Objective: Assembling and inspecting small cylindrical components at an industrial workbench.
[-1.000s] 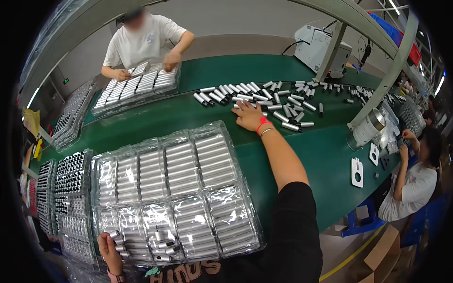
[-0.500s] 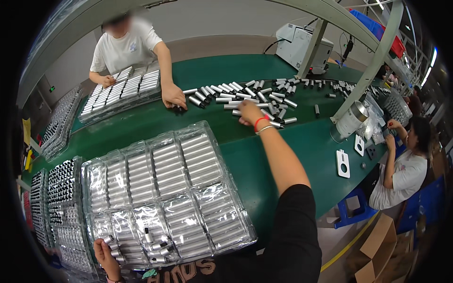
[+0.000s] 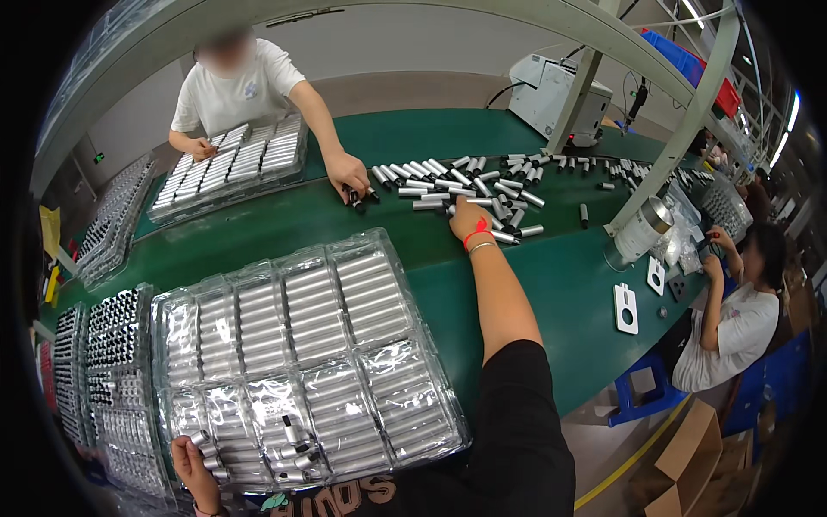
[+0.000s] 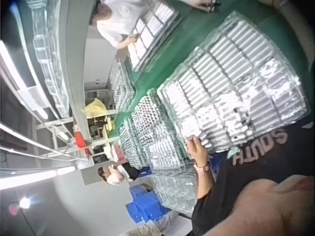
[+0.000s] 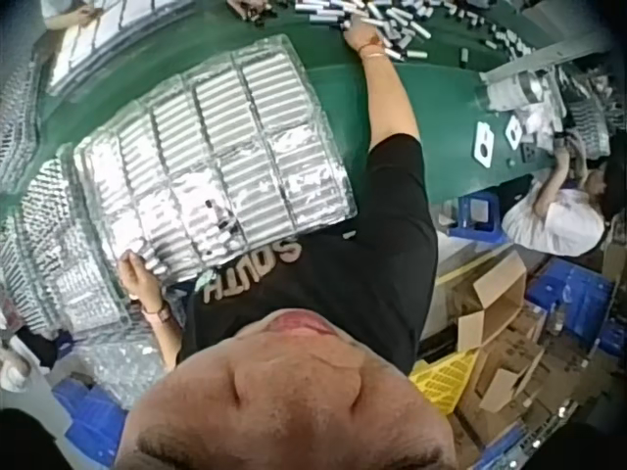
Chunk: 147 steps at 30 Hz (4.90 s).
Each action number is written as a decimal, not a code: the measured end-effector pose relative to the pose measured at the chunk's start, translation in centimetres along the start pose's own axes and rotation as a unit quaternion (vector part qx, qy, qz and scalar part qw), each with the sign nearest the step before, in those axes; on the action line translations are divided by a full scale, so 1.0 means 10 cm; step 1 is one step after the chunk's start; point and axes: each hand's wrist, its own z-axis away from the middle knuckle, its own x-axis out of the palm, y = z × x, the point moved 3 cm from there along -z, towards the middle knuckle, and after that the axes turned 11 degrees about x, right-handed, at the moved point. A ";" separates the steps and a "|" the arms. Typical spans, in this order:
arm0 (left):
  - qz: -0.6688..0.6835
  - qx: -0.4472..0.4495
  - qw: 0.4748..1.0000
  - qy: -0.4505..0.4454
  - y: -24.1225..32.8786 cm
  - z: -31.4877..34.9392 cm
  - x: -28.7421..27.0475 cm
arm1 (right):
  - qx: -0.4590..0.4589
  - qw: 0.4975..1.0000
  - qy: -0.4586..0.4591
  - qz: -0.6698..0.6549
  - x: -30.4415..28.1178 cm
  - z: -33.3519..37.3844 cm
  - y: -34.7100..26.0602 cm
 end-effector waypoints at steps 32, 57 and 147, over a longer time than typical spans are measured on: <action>0.014 0.142 0.981 -0.131 0.56 -0.14 0.30 | 0.139 0.396 -0.457 -0.784 -0.91 1.72 0.21; 0.412 -0.057 0.860 -0.297 1.14 0.06 0.78 | -0.367 0.829 -0.014 -0.422 -1.90 4.02 -0.89; 0.440 -0.142 0.823 -0.331 1.26 -0.12 0.84 | -0.299 0.773 -0.131 -0.544 -1.71 3.97 -1.01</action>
